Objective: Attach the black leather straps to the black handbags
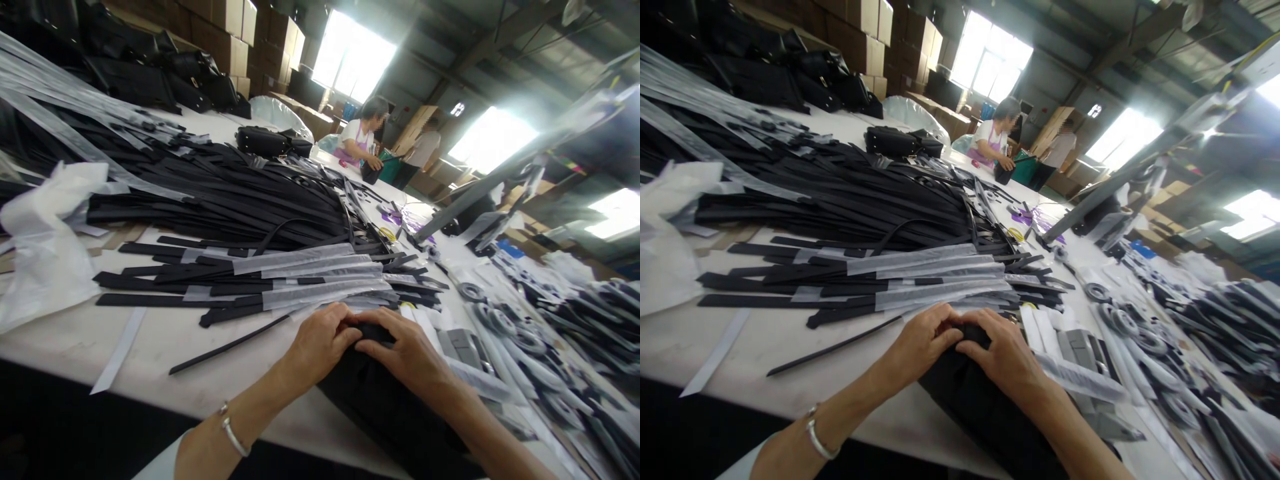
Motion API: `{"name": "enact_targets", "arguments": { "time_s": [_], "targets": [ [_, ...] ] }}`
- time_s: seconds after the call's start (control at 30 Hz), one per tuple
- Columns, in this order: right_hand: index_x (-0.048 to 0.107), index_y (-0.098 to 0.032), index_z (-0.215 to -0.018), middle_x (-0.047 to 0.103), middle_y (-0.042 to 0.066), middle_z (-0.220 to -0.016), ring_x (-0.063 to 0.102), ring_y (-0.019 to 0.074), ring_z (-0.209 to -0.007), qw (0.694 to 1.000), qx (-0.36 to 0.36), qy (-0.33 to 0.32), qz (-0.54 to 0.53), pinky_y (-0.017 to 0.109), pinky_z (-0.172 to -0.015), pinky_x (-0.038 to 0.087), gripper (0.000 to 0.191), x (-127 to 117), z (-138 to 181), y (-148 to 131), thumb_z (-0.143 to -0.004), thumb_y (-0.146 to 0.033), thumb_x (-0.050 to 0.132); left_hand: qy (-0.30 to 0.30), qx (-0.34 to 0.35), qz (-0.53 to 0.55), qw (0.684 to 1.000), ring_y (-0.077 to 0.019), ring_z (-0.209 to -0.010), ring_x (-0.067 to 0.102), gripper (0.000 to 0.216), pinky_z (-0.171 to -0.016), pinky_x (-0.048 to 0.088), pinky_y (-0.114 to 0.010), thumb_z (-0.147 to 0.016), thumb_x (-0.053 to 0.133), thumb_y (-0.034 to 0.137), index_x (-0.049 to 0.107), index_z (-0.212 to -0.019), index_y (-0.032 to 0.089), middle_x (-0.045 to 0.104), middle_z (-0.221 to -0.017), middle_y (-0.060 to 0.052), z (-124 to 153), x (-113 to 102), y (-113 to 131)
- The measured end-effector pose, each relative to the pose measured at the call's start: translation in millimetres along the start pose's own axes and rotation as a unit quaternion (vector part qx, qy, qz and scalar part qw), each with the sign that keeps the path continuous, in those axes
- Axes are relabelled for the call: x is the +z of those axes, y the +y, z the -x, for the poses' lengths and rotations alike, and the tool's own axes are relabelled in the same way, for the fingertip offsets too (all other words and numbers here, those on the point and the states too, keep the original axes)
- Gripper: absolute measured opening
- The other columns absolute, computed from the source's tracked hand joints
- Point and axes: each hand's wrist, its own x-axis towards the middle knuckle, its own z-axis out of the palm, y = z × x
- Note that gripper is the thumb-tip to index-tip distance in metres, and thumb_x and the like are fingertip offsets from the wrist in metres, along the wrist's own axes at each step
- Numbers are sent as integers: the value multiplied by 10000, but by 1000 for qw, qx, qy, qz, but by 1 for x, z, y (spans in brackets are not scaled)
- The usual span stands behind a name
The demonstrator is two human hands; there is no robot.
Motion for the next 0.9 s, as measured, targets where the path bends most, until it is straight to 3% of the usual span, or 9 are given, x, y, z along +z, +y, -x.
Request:
{"name": "enact_targets", "arguments": {
  "time_s": [0.17,0.3,0.43,0.53,0.67,0.9],
  "targets": [
    [688,-292,-1096,669,16,-936,647,193,-853,1000,-6,-14,20,307,-783,495,287,2,2,-2,-828,-189,678,40,5,-64,997,-189,-809,574,23,-739,409,-298,-840,584,198,567,-827,207,614,-850,-15,7,8,0],
    [706,-294,-1065,634,-5,-884,623,162,-830,1000,-22,-8,-16,262,-764,475,284,2,2,-1,-819,-155,691,-15,-44,-58,997,-180,-730,551,110,-660,362,-290,-861,549,249,529,-762,207,587,-756,5,5,5,1],
    [723,-259,-999,618,-15,-826,609,161,-789,999,-12,9,-30,261,-731,462,250,0,-2,-4,-769,-161,733,-108,-46,74,990,-137,-636,477,232,-591,316,-258,-892,490,340,521,-713,197,504,-662,33,-4,-5,-6],
    [730,-240,-916,596,-22,-766,597,159,-725,1000,1,19,-22,265,-674,444,192,0,-6,-7,-735,-177,744,-165,-103,250,948,-100,-535,395,330,-535,307,-231,-850,530,466,476,-685,186,427,-589,56,-7,-12,-16],
    [731,-240,-894,607,-22,-759,603,162,-720,999,18,23,-24,269,-668,445,190,2,-7,-6,-713,-185,745,-158,-151,339,915,-90,-520,417,372,-545,342,-224,-800,597,486,457,-645,178,463,-565,48,1,-21,-33],
    [731,-247,-906,647,-5,-812,621,182,-771,999,18,24,-34,294,-728,465,189,2,-5,3,-720,-219,752,-128,-200,253,938,-105,-517,390,322,-581,338,-241,-826,550,412,455,-613,189,458,-524,51,19,-47,-52]
  ]
}}
